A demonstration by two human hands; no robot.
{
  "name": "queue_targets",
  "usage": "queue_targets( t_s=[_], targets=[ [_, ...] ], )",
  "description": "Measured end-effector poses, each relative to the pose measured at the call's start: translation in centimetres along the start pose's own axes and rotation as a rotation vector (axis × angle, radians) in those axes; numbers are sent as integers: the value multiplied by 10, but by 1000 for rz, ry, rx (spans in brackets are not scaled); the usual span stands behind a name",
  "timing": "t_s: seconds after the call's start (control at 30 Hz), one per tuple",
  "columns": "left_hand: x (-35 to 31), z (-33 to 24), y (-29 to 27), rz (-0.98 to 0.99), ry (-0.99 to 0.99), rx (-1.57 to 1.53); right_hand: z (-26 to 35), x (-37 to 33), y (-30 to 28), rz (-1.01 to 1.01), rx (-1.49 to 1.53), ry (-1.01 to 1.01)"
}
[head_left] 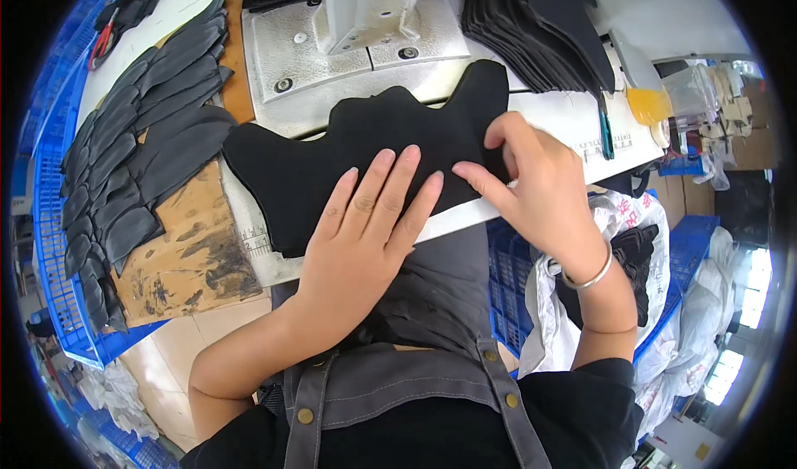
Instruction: The person is matching and aligning small shoe components onto larger base fabric patterns at a manufacturing workstation.
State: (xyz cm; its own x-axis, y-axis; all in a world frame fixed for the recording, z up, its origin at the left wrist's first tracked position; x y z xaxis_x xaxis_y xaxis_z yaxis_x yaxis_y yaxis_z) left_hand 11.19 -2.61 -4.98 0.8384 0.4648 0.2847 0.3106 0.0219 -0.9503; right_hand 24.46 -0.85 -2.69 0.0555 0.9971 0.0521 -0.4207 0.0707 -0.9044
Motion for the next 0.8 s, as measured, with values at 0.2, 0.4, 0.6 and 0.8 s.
queue_targets(
  t_s=[0.2, 0.4, 0.6, 0.8],
  targets=[
    [-4, 5, -4, 8, -23, -79, 40, -14, 26, -40, -218, -388],
    [-30, 33, -30, 143, -111, 68, 36, -13, 17, 12, -346, -619],
    [4, 37, -61, 37, -67, -84, 55, -21, -1, -196, -466, -954],
    [10, 22, -88, -119, 84, 289, 88, -36, -47, -562, -468, -1006]
  ],
)
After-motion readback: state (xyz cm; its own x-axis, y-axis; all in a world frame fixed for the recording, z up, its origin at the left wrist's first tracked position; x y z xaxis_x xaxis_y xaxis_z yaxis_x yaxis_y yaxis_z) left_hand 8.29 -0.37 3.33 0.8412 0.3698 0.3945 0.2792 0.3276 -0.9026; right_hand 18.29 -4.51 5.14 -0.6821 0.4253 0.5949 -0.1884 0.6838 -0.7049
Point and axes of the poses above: each hand's wrist, its own x-axis towards the middle knuckle, its own y-axis out of the palm, z = x × y, the point moved 10 cm from there along x, towards the middle knuckle, and after that the axes turned 2 degrees about y, right-handed, at the moved point
